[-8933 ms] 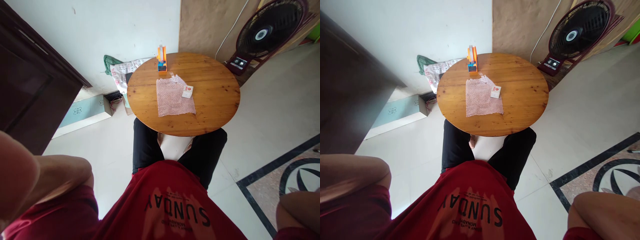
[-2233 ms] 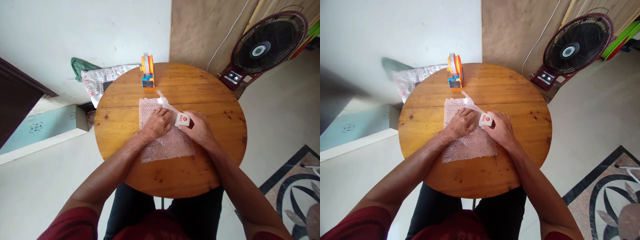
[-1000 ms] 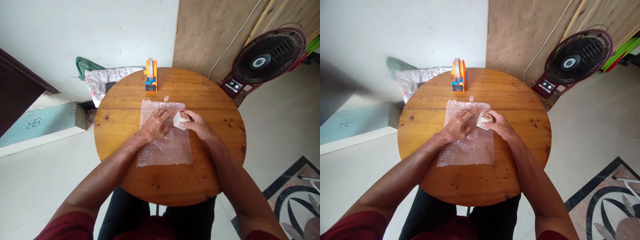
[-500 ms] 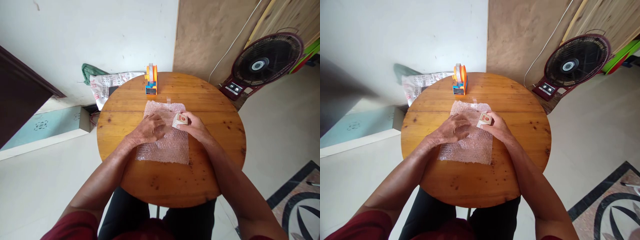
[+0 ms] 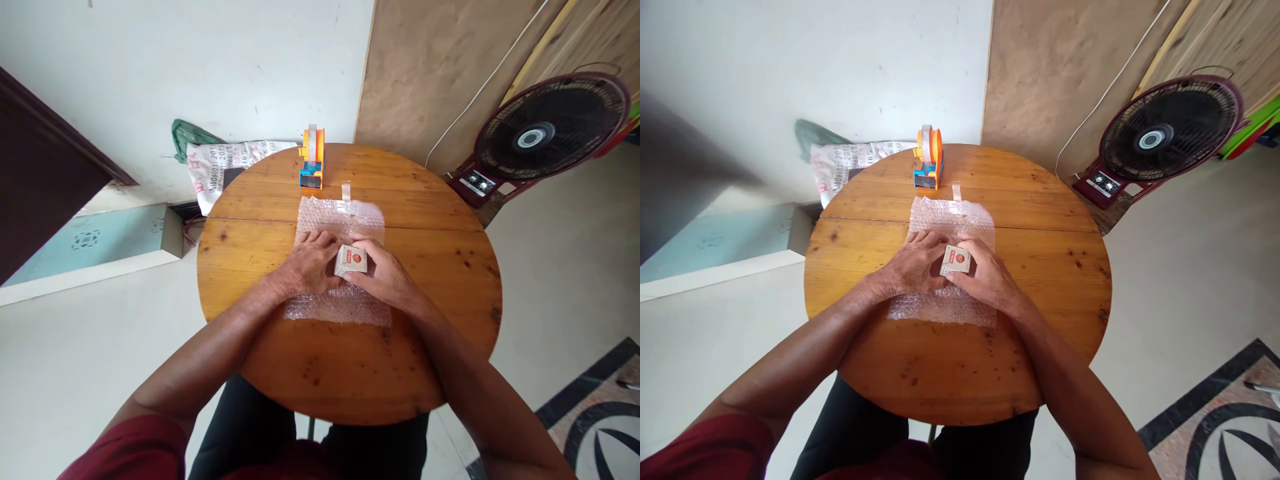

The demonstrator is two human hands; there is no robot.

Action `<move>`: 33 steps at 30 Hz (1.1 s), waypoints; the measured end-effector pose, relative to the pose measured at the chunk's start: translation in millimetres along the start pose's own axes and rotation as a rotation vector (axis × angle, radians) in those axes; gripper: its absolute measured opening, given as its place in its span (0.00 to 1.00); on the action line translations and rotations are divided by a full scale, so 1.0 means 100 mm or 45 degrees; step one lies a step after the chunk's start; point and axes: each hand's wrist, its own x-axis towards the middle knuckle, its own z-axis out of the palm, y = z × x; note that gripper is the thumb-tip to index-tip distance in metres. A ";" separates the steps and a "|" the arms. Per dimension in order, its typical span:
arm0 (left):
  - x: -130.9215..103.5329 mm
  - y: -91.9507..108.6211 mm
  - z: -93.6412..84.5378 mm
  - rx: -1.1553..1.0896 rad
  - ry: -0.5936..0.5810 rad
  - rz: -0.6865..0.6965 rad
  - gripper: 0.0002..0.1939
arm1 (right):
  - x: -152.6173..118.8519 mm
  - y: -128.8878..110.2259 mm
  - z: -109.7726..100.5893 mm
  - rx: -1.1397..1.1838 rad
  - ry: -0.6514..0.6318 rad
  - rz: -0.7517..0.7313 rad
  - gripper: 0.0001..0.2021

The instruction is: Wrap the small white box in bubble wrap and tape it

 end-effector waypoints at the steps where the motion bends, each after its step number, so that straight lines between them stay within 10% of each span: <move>1: 0.00 -0.01 -0.02 -0.014 -0.014 0.004 0.30 | 0.01 0.02 0.01 -0.013 -0.006 0.010 0.18; 16: -0.05 -0.16 -0.21 -0.287 -0.206 0.099 0.44 | 0.03 0.15 -0.02 -0.100 -0.054 -0.072 0.35; 33: -0.06 -0.18 -0.24 -0.308 -0.188 0.125 0.42 | 0.06 0.18 -0.05 -0.082 -0.091 -0.155 0.23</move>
